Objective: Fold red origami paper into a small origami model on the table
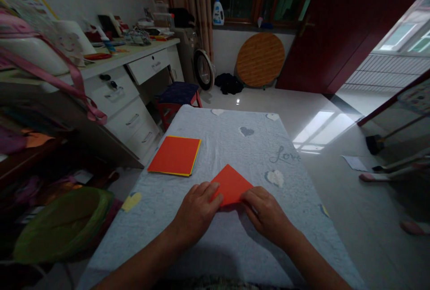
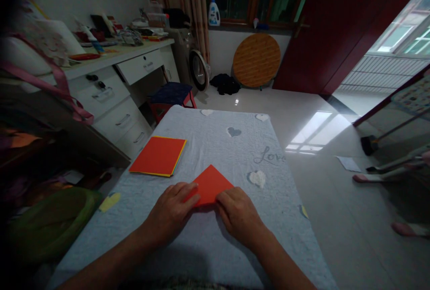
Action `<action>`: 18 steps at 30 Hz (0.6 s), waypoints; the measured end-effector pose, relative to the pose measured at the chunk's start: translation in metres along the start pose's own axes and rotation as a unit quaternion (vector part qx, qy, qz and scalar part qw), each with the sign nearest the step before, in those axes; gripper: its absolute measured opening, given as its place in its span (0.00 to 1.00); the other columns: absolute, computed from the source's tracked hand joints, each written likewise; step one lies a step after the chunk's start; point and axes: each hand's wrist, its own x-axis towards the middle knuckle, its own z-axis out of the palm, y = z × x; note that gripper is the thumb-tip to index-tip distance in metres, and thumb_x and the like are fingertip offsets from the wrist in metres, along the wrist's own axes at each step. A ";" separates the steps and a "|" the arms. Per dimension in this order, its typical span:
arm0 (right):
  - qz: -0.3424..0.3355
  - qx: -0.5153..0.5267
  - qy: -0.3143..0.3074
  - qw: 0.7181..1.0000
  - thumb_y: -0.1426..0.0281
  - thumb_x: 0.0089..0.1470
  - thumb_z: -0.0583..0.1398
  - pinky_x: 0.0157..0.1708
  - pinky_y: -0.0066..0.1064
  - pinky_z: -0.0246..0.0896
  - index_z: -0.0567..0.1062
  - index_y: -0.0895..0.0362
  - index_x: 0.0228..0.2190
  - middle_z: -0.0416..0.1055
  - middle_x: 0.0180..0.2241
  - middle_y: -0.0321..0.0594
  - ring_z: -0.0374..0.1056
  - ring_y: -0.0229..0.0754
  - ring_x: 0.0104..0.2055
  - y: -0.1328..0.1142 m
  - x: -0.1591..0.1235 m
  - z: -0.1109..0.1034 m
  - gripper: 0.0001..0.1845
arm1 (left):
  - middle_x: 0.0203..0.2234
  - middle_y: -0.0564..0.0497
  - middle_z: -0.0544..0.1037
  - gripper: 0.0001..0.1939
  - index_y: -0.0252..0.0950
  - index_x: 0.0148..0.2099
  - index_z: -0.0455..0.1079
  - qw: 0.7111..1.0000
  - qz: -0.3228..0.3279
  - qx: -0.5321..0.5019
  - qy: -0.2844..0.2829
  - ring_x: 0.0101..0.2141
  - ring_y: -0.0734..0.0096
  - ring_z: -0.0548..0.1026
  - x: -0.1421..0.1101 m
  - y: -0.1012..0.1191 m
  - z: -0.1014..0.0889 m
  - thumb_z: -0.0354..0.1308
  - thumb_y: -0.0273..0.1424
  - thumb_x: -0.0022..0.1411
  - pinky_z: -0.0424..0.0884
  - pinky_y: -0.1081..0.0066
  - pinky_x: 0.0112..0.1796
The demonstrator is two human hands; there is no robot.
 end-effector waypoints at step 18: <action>0.081 0.060 -0.057 0.993 0.72 0.62 0.55 0.39 0.33 0.60 0.74 0.56 0.31 0.74 0.31 0.39 0.68 0.43 0.37 0.015 0.007 0.007 0.09 | 0.37 0.48 0.81 0.09 0.36 0.46 0.74 0.971 -0.107 -0.213 0.035 0.39 0.64 0.77 -0.012 -0.007 0.016 0.55 0.24 0.65 0.74 0.66 0.41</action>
